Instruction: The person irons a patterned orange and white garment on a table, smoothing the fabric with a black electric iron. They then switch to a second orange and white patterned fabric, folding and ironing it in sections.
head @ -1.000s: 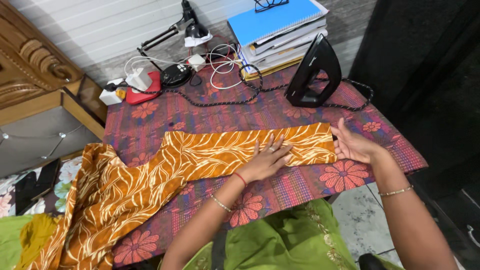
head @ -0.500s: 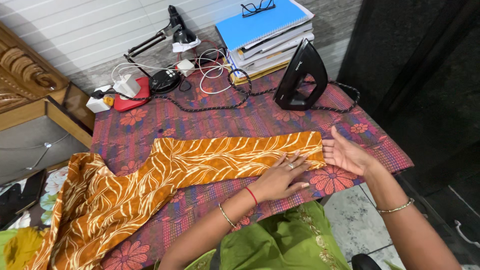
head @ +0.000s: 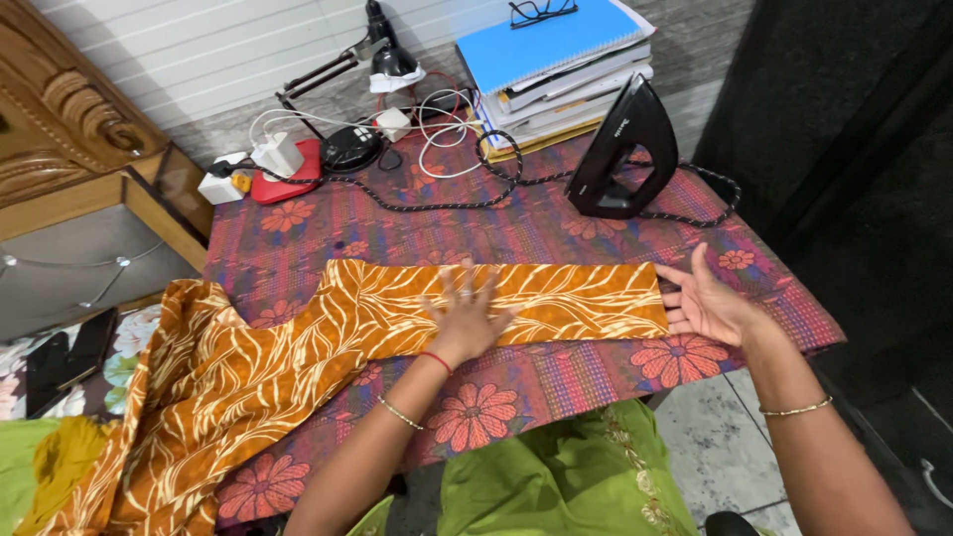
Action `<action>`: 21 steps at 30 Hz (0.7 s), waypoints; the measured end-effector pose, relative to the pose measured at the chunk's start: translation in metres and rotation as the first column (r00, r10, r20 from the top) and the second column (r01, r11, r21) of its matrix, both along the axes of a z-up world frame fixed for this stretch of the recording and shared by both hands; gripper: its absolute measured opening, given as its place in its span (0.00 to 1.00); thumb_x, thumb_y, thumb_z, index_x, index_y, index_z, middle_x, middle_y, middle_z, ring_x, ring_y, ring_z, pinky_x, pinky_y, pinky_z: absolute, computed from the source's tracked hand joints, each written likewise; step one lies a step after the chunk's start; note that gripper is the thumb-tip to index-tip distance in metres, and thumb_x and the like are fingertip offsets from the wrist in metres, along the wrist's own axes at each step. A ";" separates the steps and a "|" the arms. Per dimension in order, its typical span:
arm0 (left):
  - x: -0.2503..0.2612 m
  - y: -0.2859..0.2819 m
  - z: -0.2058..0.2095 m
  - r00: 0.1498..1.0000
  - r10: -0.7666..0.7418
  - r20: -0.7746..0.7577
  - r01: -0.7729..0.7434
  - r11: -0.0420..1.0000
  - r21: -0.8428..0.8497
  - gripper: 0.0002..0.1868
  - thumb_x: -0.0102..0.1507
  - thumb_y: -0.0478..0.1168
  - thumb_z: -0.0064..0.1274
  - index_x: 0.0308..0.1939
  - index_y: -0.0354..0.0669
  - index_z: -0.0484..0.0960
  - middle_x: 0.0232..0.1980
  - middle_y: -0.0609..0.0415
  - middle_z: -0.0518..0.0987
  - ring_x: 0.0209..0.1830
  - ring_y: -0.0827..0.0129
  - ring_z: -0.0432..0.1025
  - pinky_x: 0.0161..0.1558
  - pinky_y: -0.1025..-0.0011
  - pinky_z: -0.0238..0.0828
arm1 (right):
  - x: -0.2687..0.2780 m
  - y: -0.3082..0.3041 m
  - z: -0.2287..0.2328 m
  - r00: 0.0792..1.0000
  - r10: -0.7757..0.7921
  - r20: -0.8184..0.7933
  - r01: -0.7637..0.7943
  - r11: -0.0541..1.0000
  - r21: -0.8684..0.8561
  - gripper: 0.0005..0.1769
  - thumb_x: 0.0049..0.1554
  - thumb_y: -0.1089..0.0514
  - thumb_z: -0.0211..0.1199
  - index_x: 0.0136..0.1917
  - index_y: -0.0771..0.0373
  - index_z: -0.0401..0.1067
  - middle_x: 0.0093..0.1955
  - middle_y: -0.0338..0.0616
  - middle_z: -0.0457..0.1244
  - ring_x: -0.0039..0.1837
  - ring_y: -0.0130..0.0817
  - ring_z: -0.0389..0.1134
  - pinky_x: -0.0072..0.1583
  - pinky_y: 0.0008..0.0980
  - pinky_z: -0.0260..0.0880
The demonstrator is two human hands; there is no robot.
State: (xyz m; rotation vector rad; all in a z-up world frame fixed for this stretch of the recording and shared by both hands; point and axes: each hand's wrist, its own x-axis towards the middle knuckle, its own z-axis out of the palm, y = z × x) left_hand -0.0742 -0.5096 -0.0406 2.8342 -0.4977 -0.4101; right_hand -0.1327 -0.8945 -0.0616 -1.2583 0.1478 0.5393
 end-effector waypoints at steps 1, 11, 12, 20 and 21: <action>0.000 0.007 0.004 0.996 0.090 0.002 -0.090 0.996 0.023 0.48 0.64 0.73 0.31 0.82 0.59 0.39 0.85 0.49 0.26 0.82 0.40 0.13 0.67 0.21 0.13 | 0.000 0.001 -0.001 1.000 -0.007 0.002 0.007 1.000 0.001 0.69 0.43 0.11 0.32 0.83 0.57 0.37 0.68 0.63 0.62 0.58 0.50 0.72 0.59 0.43 0.73; -0.013 -0.136 -0.031 0.982 -0.013 0.186 0.025 0.998 -0.058 0.47 0.67 0.69 0.30 0.82 0.47 0.42 0.83 0.32 0.29 0.80 0.31 0.16 0.67 0.22 0.10 | -0.005 0.001 -0.008 0.996 -0.081 0.049 0.087 0.988 -0.129 0.63 0.49 0.14 0.34 0.83 0.58 0.43 0.65 0.62 0.66 0.52 0.43 0.73 0.51 0.37 0.75; -0.016 -0.157 -0.033 0.977 -0.060 0.207 0.067 0.997 -0.027 0.46 0.67 0.68 0.28 0.81 0.47 0.41 0.82 0.32 0.30 0.79 0.29 0.15 0.67 0.22 0.09 | -0.005 -0.001 -0.008 0.994 -0.105 0.038 0.110 0.977 -0.180 0.61 0.49 0.15 0.36 0.82 0.56 0.44 0.63 0.61 0.67 0.52 0.43 0.74 0.51 0.36 0.77; -0.033 -0.207 -0.037 0.961 -0.098 0.259 0.130 0.986 -0.108 0.41 0.67 0.64 0.29 0.81 0.56 0.44 0.81 0.25 0.30 0.77 0.20 0.14 0.63 0.17 0.10 | 0.083 -0.052 -0.001 0.631 -0.216 0.745 0.732 0.483 -0.481 0.48 0.52 0.56 0.79 0.76 0.68 0.55 0.61 0.54 0.66 0.60 0.38 0.69 0.52 0.36 0.74; -0.033 -0.206 -0.036 0.958 -0.095 0.269 0.127 0.986 -0.105 0.41 0.67 0.64 0.29 0.81 0.56 0.44 0.81 0.25 0.30 0.77 0.19 0.15 0.63 0.17 0.10 | 0.104 -0.050 -0.001 0.617 -0.193 0.763 0.679 0.620 -0.392 0.47 0.52 0.56 0.77 0.76 0.67 0.55 0.62 0.50 0.66 0.60 0.35 0.69 0.53 0.34 0.75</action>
